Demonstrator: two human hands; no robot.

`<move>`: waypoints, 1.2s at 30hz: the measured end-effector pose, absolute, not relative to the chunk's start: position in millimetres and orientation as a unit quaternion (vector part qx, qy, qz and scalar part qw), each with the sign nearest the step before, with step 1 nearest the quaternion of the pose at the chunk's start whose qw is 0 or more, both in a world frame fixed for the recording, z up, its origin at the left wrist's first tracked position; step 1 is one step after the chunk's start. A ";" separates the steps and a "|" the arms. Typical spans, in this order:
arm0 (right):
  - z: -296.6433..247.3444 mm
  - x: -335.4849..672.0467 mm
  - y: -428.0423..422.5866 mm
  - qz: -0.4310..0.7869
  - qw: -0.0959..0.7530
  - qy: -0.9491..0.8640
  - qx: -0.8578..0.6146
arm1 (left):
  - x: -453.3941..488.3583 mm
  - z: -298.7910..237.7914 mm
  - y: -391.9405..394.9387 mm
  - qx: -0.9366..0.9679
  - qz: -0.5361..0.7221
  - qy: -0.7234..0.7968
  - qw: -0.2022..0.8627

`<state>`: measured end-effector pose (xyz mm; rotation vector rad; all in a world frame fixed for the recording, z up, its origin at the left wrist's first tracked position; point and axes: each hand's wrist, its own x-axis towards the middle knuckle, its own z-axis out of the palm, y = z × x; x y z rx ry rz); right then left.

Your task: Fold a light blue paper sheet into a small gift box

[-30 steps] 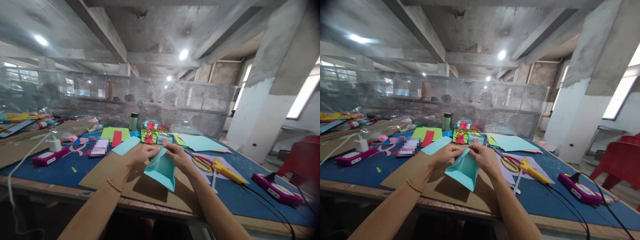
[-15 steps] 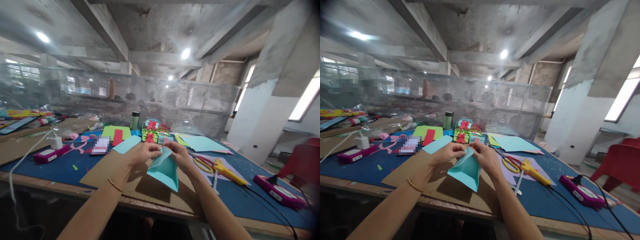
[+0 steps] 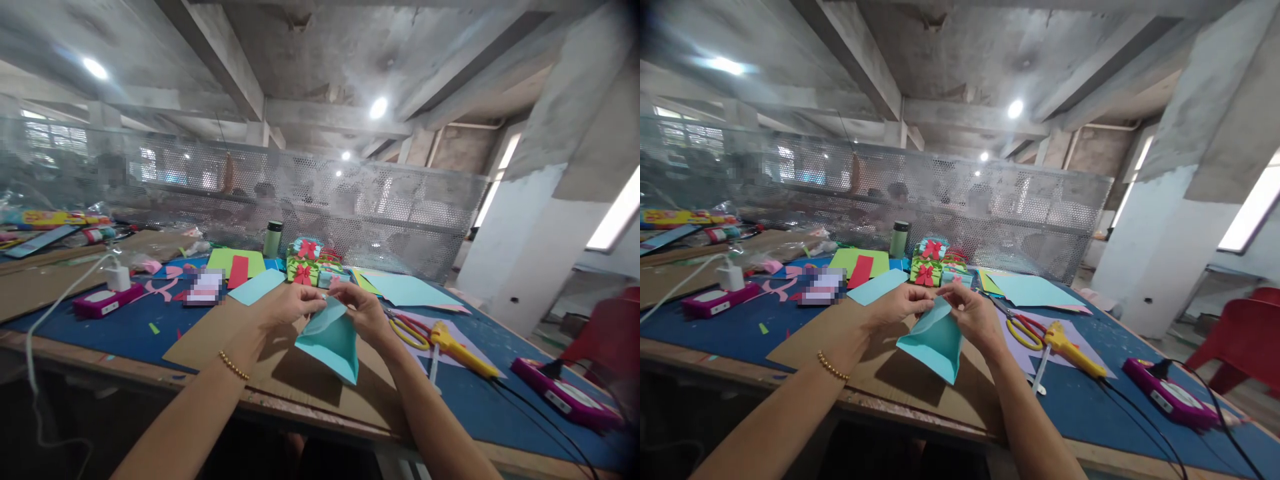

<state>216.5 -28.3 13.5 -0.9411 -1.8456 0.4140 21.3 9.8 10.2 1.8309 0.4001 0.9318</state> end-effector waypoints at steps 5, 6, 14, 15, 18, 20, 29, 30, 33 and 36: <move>17.7 214.7 -31.9 0.169 0.474 -0.775 -0.383 | 20.7 10.8 9.7 0.749 0.391 0.174 0.506; 18.0 214.2 -32.5 0.169 0.469 -0.778 -0.383 | 20.6 10.7 9.7 0.748 0.391 0.175 0.506; 21.7 212.4 -38.8 0.121 0.443 -0.806 -0.375 | 20.6 10.8 11.2 0.754 0.405 0.181 0.485; 23.4 211.3 -40.3 0.096 0.443 -0.813 -0.367 | 20.6 10.9 11.7 0.757 0.406 0.181 0.479; 27.0 208.4 -42.9 0.023 0.447 -0.824 -0.348 | 20.3 9.9 13.3 0.765 0.405 0.182 0.466; 26.1 207.8 -42.2 -0.012 0.451 -0.821 -0.351 | 20.4 8.0 14.5 0.764 0.405 0.190 0.465; 16.1 208.6 -38.5 -0.056 0.413 -0.813 -0.407 | 20.2 -1.4 27.6 0.764 0.394 0.237 0.452; 16.7 208.2 -39.2 -0.051 0.413 -0.811 -0.412 | 19.9 -2.3 29.4 0.765 0.393 0.238 0.451; 18.8 207.2 -41.7 -0.027 0.412 -0.805 -0.425 | 19.4 -4.4 32.3 0.765 0.395 0.234 0.451; 21.5 205.3 -45.2 -0.009 0.400 -0.805 -0.439 | 20.4 -5.1 31.2 0.759 0.405 0.234 0.453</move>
